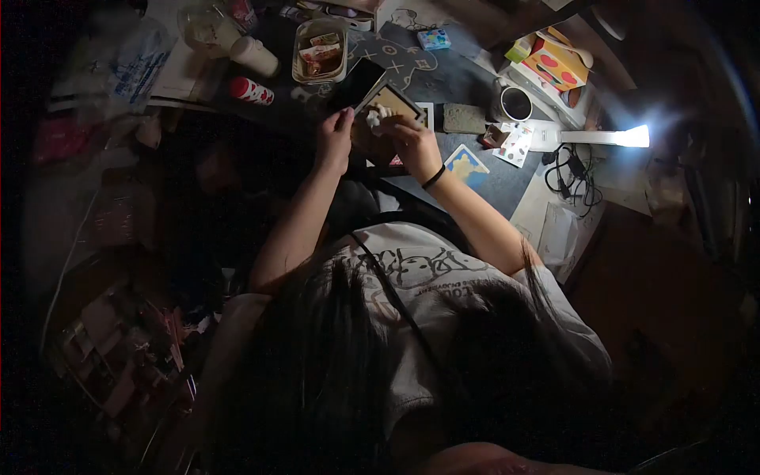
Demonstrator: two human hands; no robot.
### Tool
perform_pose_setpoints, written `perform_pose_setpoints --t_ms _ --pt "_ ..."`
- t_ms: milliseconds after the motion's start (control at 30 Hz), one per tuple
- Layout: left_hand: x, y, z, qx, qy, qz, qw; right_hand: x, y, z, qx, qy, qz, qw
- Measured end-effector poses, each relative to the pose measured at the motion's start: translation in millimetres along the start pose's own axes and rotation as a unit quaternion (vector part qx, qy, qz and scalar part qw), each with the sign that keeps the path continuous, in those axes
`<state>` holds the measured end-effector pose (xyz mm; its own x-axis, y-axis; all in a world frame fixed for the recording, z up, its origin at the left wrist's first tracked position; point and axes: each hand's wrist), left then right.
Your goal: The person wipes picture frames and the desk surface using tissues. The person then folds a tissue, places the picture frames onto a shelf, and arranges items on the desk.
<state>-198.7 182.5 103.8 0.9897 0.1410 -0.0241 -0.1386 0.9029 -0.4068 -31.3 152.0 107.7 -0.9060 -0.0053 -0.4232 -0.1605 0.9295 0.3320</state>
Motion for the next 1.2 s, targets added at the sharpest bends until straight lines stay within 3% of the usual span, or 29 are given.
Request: perform_pose_setpoints --t_ms 100,167,267,367,433,500,567,633,667,700,733,800,833,867,933,967,1067,1167,1200 --pt "-1.0 5.2 -4.2 -0.011 -0.007 0.011 1.000 -4.1 -14.8 -13.8 -0.008 0.034 -0.038 0.999" --pt "-1.9 5.9 -4.4 -0.004 -0.001 0.017 1.000 -9.6 -21.2 -19.4 -0.061 0.020 -0.037 0.997" --pt "0.0 4.6 -3.4 0.001 0.040 0.021 0.999 -23.6 -39.8 -21.1 0.079 0.173 0.084 0.978" --pt "7.0 11.2 -17.8 -0.062 0.012 0.012 0.998 -42.3 -69.3 -13.4 0.241 0.321 0.189 0.896" --pt "10.5 20.6 -30.7 -0.075 0.032 0.008 0.997 -48.0 -102.7 -13.1 0.327 0.293 0.235 0.867" --pt "15.0 33.0 -45.5 -0.101 0.007 -0.010 0.995 -47.5 -140.7 -16.6 0.338 0.266 0.284 0.857" --pt "22.6 32.1 -36.3 -0.127 0.018 -0.029 0.991 -37.3 -188.5 -22.5 0.413 0.200 0.298 0.837" --pt "35.9 35.6 -30.3 -0.155 0.071 -0.009 0.985 -8.0 -253.4 -8.3 0.434 0.158 0.388 0.798" --pt "34.3 44.0 -39.2 -0.150 0.029 -0.057 0.987 5.8 -287.2 -3.8 0.459 0.111 0.418 0.776" --pt "30.1 53.8 -51.3 -0.149 -0.015 -0.102 0.983 18.0 -309.1 -7.8 0.548 0.081 0.457 0.696" --pt "32.7 60.0 -55.0 -0.140 0.048 -0.088 0.985 33.2 -343.3 -0.1 0.559 0.077 0.477 0.673" --pt "33.9 71.1 -71.7 -0.147 0.000 -0.124 0.981 64.7 -413.8 15.4 0.628 0.002 0.510 0.588" --pt "38.5 68.0 -66.5 -0.150 0.035 -0.116 0.981 70.3 -418.3 7.8 0.677 -0.050 0.521 0.518" --pt "41.1 65.5 -70.5 -0.153 0.015 -0.133 0.979 70.5 -427.1 11.3 0.672 -0.055 0.533 0.510" --pt "37.9 70.6 -80.4 -0.158 0.000 -0.157 0.975 76.4 -449.1 19.5 0.722 0.019 0.557 0.411" --pt "35.2 74.4 -86.1 -0.158 0.002 -0.168 0.973 74.4 -460.9 26.1 0.720 0.014 0.564 0.405" --pt "38.7 59.8 -82.1 -0.172 -0.040 -0.215 0.961 59.1 -502.3 42.0 0.741 0.012 0.594 0.312" --pt "33.5 70.4 -96.2 -0.208 0.008 -0.173 0.963 38.7 -567.1 99.4 0.843 -0.069 0.492 0.206" --pt "18.2 90.8 -100.6 -0.212 0.028 -0.176 0.961 38.3 -606.8 123.6 0.815 -0.085 0.524 0.230"
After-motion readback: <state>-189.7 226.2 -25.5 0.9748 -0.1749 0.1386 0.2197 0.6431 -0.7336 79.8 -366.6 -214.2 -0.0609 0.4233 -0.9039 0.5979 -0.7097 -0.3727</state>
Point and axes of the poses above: each hand's wrist, its own y-axis towards the middle knuckle, its own x-axis out of the palm, z = x × y
